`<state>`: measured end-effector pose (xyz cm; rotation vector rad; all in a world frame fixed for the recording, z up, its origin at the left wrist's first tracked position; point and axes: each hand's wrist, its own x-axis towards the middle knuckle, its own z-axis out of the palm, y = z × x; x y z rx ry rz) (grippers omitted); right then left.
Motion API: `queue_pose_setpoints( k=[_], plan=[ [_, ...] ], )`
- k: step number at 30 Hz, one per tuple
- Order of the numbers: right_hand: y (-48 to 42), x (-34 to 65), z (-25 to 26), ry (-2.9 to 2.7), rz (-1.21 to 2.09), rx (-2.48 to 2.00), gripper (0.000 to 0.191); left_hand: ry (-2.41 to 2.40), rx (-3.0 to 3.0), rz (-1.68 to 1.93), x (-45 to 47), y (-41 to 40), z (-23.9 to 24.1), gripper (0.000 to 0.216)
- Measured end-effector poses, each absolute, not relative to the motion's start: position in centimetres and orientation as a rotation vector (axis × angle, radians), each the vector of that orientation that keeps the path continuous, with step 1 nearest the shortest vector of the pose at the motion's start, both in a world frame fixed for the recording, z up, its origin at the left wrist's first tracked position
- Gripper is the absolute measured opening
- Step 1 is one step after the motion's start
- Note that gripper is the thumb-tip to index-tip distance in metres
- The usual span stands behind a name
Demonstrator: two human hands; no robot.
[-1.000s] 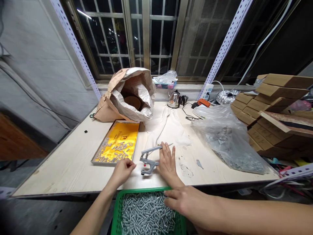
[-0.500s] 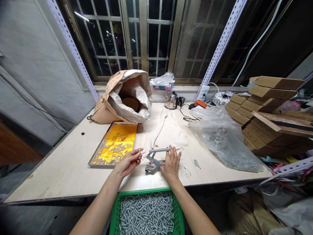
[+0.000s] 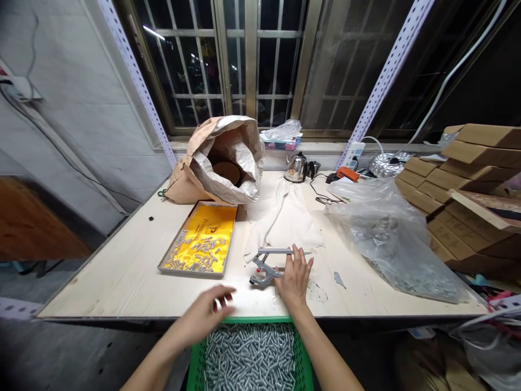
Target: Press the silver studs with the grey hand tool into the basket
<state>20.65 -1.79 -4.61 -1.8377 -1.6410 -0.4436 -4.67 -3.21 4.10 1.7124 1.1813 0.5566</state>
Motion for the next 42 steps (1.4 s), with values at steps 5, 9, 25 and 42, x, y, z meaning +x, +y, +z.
queue_pose_setpoints(
  k=[5,9,25,42],
  plan=[
    [-1.9,20.7,-4.8,-1.639,-0.465,-1.822,0.049,1.952,1.935,0.527,-9.8,6.0,3.6,0.025],
    [-1.8,20.8,-4.9,-1.629,-0.49,-1.799,0.046,2.113,1.918,0.367,-11.8,10.8,2.5,0.022],
    [-1.7,20.8,-5.2,-1.69,-0.487,-1.82,0.05,2.182,1.901,0.297,-13.8,15.4,1.4,0.017],
    [-1.6,20.9,-5.4,-1.704,-0.446,-1.811,0.05,1.447,1.316,0.871,-9.1,9.4,3.6,0.027]
  ],
)
